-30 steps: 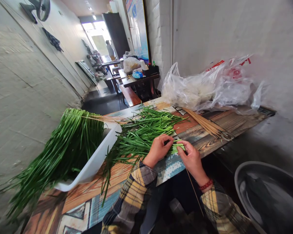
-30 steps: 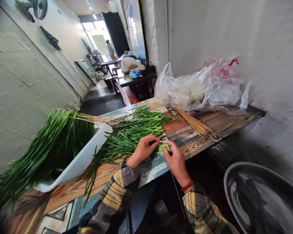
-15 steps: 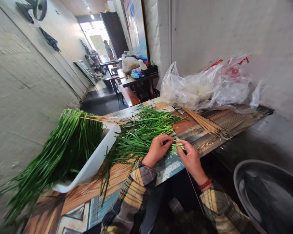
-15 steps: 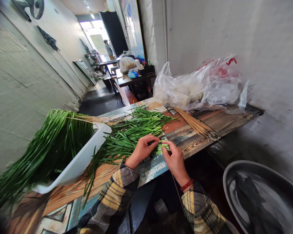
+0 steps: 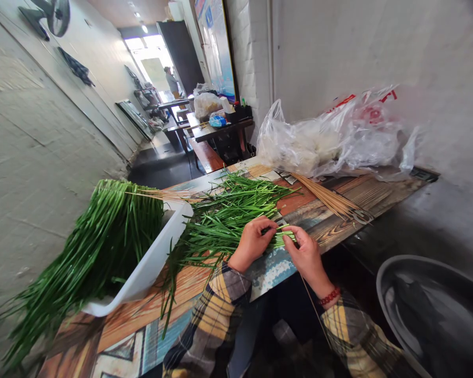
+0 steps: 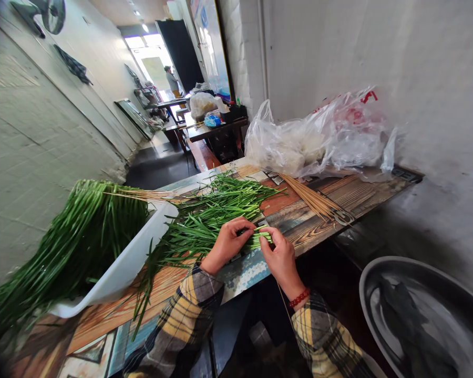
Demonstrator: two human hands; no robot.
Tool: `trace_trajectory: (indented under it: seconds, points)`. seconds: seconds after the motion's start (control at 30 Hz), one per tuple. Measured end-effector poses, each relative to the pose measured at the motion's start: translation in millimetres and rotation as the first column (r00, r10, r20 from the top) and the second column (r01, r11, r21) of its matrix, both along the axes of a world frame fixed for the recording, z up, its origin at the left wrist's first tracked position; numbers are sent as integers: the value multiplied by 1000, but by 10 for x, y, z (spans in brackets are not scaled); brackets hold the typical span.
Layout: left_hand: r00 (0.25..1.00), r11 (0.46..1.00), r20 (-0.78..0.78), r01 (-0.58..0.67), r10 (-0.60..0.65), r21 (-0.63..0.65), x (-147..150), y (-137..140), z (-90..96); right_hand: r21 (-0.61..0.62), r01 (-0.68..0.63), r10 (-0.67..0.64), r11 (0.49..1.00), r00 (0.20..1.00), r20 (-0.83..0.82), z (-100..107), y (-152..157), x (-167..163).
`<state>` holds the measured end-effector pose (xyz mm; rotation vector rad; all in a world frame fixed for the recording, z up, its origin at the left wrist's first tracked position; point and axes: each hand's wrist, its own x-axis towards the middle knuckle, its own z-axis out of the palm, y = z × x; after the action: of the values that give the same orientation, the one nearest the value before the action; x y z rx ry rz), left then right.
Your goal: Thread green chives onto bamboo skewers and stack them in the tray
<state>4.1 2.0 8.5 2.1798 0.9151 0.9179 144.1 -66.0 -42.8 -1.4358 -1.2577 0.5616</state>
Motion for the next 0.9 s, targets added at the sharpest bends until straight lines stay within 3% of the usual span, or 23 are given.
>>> trace_trajectory:
  seconds: [0.47, 0.7, 0.9]
  points:
    - [1000, 1000, 12, 22, -22, 3, 7, 7, -17, 12, 26, -26, 1000, 998, 52, 58, -28, -1]
    - [992, 992, -45, 120, -121, -25, -10, -20, 28, 12, 30, -30, 999, 1000, -6, -3, -9, -2]
    - [997, 998, -66, 48, -51, -45, -36, -24, 40, -2, 10, -10, 1000, 998, -59, -41, 9, 11]
